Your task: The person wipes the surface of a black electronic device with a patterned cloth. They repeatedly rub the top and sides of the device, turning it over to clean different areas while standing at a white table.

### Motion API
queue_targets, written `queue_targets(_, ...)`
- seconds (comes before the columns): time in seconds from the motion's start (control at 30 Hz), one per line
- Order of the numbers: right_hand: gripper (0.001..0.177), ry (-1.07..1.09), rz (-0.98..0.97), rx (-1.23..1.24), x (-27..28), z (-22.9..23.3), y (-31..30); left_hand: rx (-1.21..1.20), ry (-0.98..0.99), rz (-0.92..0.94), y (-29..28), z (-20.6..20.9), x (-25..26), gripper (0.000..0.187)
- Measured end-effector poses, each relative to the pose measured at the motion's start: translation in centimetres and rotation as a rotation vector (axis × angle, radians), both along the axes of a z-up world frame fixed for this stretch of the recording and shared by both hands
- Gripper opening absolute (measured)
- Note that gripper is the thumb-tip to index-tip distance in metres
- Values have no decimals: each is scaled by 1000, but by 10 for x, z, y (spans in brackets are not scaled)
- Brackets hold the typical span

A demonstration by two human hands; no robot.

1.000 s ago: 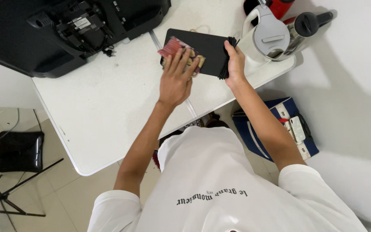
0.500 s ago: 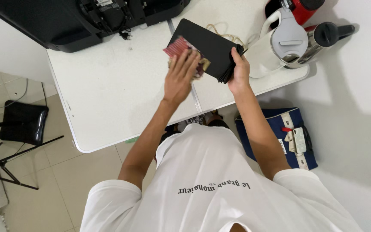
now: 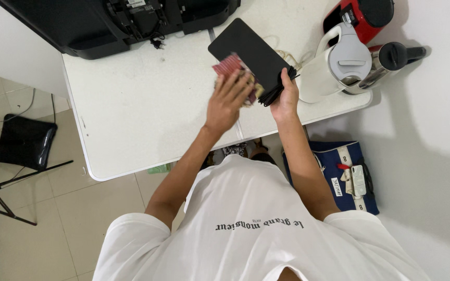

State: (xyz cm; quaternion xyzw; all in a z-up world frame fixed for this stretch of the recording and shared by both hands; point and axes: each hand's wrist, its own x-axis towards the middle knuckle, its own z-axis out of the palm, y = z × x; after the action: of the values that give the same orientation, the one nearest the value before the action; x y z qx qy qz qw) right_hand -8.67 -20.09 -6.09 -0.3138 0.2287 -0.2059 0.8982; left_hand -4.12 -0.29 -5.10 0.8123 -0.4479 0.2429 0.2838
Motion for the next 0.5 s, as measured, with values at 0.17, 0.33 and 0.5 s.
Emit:
queue_targets(0.17,44,-12,3,-57,-2,-3,1,28,12,-30,11,8,8,56)
queue_targets(0.33,44,43,11,-83,-11,1,9,60,81,142,46,18,33,57)
queue_targets(0.5,42,20,-15,-89,-15,-6,21,116,-10,5,36,18,-7,59)
